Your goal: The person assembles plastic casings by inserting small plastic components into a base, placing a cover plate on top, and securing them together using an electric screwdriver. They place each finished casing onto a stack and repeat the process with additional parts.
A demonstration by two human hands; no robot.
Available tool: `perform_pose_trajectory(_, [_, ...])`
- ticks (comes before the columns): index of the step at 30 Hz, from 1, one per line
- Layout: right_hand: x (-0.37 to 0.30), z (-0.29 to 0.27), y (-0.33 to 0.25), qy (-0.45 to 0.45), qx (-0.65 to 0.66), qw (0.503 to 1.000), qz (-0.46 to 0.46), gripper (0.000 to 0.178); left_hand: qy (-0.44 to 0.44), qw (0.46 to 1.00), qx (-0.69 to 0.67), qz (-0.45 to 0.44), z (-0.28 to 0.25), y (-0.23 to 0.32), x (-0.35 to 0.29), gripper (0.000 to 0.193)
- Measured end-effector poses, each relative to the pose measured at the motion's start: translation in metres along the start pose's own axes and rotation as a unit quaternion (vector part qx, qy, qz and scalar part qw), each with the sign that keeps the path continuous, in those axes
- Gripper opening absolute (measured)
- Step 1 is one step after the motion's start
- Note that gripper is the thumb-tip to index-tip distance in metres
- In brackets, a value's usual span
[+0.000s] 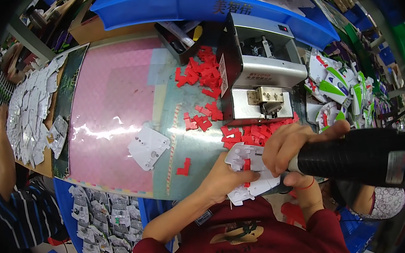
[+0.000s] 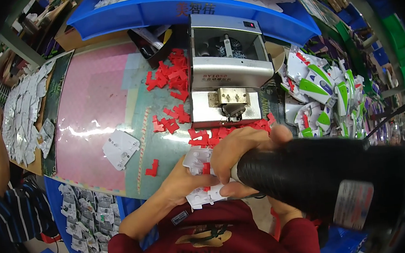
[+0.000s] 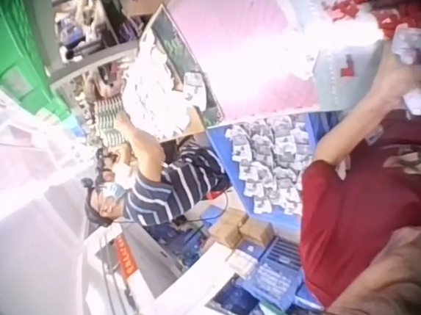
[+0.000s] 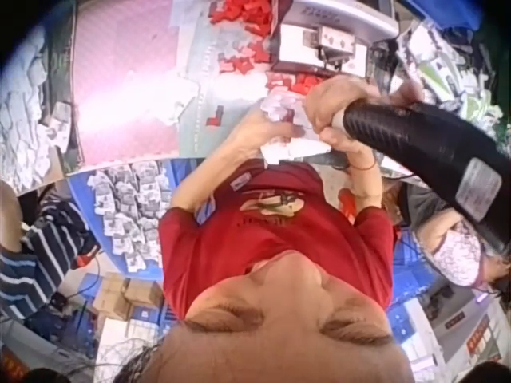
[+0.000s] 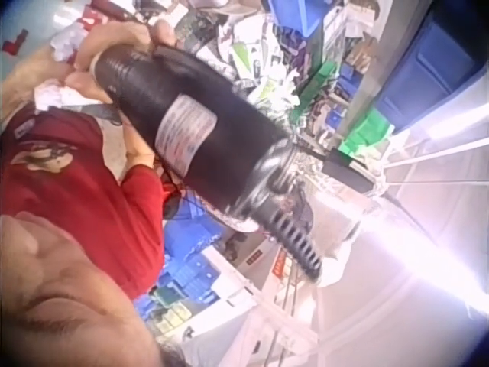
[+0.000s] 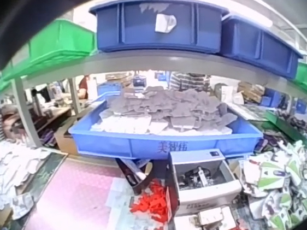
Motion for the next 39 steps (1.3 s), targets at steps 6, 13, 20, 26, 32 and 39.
perform_pose_trajectory(6, [-0.006, 0.004, 0.003, 0.117, 0.044, 0.992, 0.027, 0.049, 0.015, 0.994, 0.081, 0.065, 0.000, 0.000, 0.005, 0.023])
perform_pose_trajectory(13, [-0.007, -0.026, 0.006, 0.264, -0.054, 0.963, -0.014, 0.019, 0.089, 0.993, 0.037, 0.074, -0.012, -0.007, 0.007, 0.032])
perform_pose_trajectory(20, [-0.008, -0.028, 0.021, 0.343, -0.177, 0.916, 0.107, 0.020, 0.102, 0.991, -0.006, 0.081, -0.016, -0.010, 0.006, 0.040])
perform_pose_trajectory(26, [-0.015, 0.000, 0.003, 0.276, -0.020, 0.956, 0.094, 0.050, 0.128, 0.987, -0.067, 0.073, -0.015, -0.005, 0.005, 0.037])
perform_pose_trajectory(32, [-0.022, 0.021, -0.004, 0.219, 0.126, 0.968, 0.011, 0.094, 0.119, 0.987, -0.090, 0.062, -0.014, -0.004, 0.004, 0.036])
perform_pose_trajectory(39, [-0.028, 0.023, 0.001, 0.065, 0.122, 0.990, 0.011, 0.097, 0.108, 0.989, -0.094, 0.021, -0.006, -0.002, -0.003, 0.035])
Point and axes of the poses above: each hand's wrist, its own x-axis towards the middle knuckle, its own z-axis out of the palm, y = z × x, the point moved 3 cm from there along x, towards the middle knuckle
